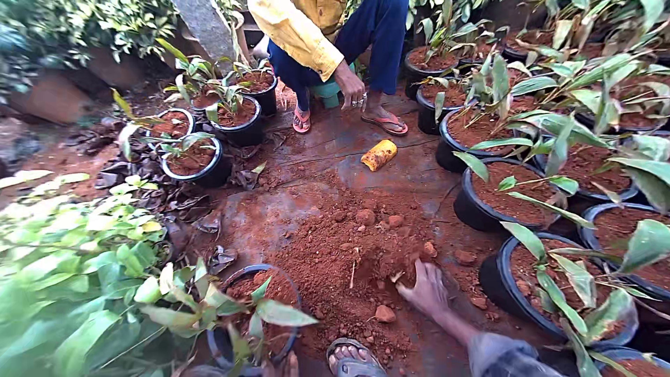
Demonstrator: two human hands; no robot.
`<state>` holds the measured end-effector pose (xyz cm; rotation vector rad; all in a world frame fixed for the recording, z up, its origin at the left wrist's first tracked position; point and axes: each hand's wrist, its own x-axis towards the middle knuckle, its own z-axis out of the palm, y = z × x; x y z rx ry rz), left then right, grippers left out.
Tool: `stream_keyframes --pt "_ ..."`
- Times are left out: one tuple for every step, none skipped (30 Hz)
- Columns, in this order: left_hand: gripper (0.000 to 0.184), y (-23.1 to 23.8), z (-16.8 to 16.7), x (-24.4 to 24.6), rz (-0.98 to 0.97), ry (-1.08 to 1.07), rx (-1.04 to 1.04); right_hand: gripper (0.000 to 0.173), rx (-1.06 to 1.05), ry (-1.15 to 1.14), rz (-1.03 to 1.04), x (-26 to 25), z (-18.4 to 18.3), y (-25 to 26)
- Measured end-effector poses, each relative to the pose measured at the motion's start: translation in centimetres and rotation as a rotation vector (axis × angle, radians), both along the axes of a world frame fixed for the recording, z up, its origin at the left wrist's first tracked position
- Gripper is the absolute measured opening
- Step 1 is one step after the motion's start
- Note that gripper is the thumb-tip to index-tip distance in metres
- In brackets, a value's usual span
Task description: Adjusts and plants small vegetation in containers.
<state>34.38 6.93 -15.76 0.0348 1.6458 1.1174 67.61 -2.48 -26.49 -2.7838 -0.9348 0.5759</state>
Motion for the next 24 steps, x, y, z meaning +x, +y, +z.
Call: stream_keyframes --pt "0.040 -0.4 -0.9 0.2 -0.003 -0.011 0.040 0.107 -0.011 0.010 0.020 0.6 -0.2 1.7" --pt "0.040 -0.7 -1.1 0.9 0.017 -0.004 0.059 0.108 -0.006 0.001 0.042 1.1 -0.9 2.4" --pt "0.040 -0.9 -0.9 1.7 0.053 0.004 0.063 0.109 0.020 -0.019 0.060 1.4 -1.8 2.5" --pt "0.040 -0.8 -0.7 2.4 0.088 0.009 0.061 0.110 0.055 -0.036 0.070 1.7 -2.6 2.4" --pt "0.040 -0.6 -0.6 2.9 0.112 0.005 0.056 0.111 0.107 -0.050 0.075 2.1 -3.4 2.3" --pt "0.040 -0.4 -0.5 3.1 0.131 -0.007 0.049 0.111 0.162 -0.062 0.079 2.5 -3.9 2.1" --pt "0.040 -0.3 -0.4 3.2 0.146 -0.021 0.042 0.110 0.208 -0.067 0.079 2.8 -4.3 1.8" --pt "0.039 -0.3 -0.4 3.2 0.158 -0.036 0.038 0.109 0.236 -0.067 0.084 3.0 -4.6 1.4" --pt "0.039 -0.3 -0.3 3.2 0.173 -0.049 0.037 0.109 0.267 -0.072 0.091 3.2 -4.8 1.0" --pt "0.038 -0.3 -0.2 3.2 0.185 -0.063 0.041 0.109 0.306 -0.075 0.096 3.2 -5.0 0.7" --pt "0.037 -0.2 -0.1 3.2 0.189 -0.078 0.045 0.109 0.344 -0.068 0.099 3.2 -5.1 0.2" --pt "0.037 -0.1 0.0 3.2 0.193 -0.089 0.043 0.111 0.369 -0.059 0.101 3.1 -5.1 -0.4" --pt "0.036 -0.1 0.0 3.0 0.188 -0.097 0.036 0.112 0.385 -0.045 0.104 3.0 -4.9 -1.1" --pt "0.035 -0.2 -0.1 2.8 0.184 -0.099 0.022 0.114 0.395 -0.016 0.113 2.8 -4.2 -1.9" --pt "0.036 -0.3 -0.2 2.5 0.178 -0.101 0.005 0.114 0.405 0.008 0.133 2.4 -3.3 -2.8" --pt "0.037 -0.5 -0.2 2.2 0.164 -0.099 -0.012 0.114 0.403 0.032 0.159 2.0 -2.1 -3.6" --pt "0.038 -0.6 -0.3 1.9 0.143 -0.096 -0.029 0.114 0.392 0.049 0.184 1.5 -0.7 -4.2" --pt "0.039 -0.8 -0.2 1.6 0.112 -0.091 -0.045 0.113 0.382 0.064 0.207 0.9 0.8 -4.6" --pt "0.041 -0.9 -0.1 1.6 0.077 -0.091 -0.060 0.113 0.372 0.079 0.227 0.4 2.3 -4.8" --pt "0.042 -1.0 0.1 1.6 0.031 -0.095 -0.077 0.112 0.365 0.092 0.253 -0.1 3.6 -5.0" --pt "0.043 -1.1 0.4 1.6 -0.031 -0.096 -0.096 0.111 0.363 0.101 0.288 -0.4 4.4 -5.1" --pt "0.043 -1.2 0.6 1.5 -0.116 -0.086 -0.122 0.112 0.377 0.089 0.323 -0.5 4.6 -5.2" --pt "0.044 -1.4 0.9 1.3 -0.223 -0.056 -0.150 0.114 0.409 0.079 0.345 -0.3 3.7 -5.4" --pt "0.043 -1.6 1.0 0.9 -0.352 0.010 -0.176 0.116 0.457 0.046 0.360 0.6 1.4 -5.9"
